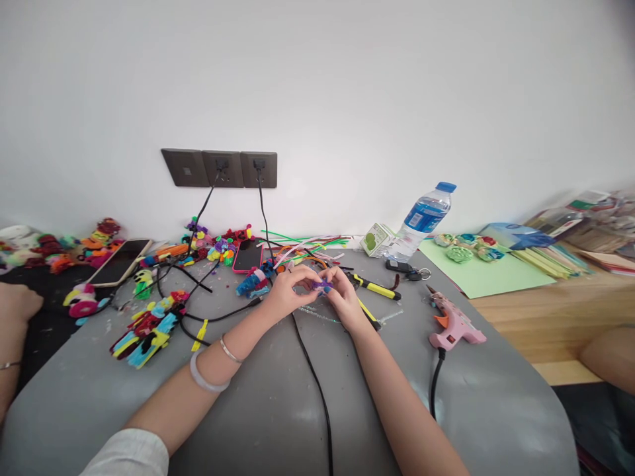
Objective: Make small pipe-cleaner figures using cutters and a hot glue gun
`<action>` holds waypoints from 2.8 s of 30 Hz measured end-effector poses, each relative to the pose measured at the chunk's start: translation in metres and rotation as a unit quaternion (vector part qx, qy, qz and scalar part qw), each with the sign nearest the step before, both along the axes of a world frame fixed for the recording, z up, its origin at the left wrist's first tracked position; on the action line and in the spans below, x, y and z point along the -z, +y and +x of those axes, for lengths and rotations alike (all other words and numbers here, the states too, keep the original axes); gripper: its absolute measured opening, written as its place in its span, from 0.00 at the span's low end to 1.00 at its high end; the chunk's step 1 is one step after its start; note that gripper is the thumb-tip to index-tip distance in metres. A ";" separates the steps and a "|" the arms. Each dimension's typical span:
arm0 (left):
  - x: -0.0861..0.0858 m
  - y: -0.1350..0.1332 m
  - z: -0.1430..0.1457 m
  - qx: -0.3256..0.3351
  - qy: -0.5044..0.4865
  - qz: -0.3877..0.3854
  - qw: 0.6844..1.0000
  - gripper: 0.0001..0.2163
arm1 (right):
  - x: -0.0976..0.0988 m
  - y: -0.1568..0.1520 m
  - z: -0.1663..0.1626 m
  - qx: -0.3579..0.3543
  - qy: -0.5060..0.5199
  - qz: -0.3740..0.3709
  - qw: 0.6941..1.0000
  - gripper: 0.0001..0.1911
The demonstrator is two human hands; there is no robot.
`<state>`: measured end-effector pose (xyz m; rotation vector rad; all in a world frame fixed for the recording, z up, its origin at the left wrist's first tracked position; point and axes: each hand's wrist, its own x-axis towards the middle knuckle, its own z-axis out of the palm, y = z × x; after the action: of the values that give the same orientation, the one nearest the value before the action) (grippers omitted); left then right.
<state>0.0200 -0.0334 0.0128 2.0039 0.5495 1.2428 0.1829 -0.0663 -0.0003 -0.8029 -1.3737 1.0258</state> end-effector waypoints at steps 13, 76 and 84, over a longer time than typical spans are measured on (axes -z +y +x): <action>0.001 0.000 -0.001 -0.006 0.016 0.032 0.999 0.08 | -0.001 -0.003 -0.004 0.014 -0.004 0.002 1.000 0.16; 0.006 0.009 -0.002 0.019 -0.092 -0.192 0.977 0.11 | 0.006 0.002 0.003 0.049 0.050 -0.022 0.997 0.13; 0.005 0.007 -0.002 0.024 -0.093 -0.195 0.976 0.11 | 0.004 0.001 0.003 0.043 0.055 -0.013 0.997 0.10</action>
<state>0.0179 -0.0263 0.0077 1.5485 0.5966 1.1731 0.1855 -0.0654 -0.0041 -0.8075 -1.2247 1.0069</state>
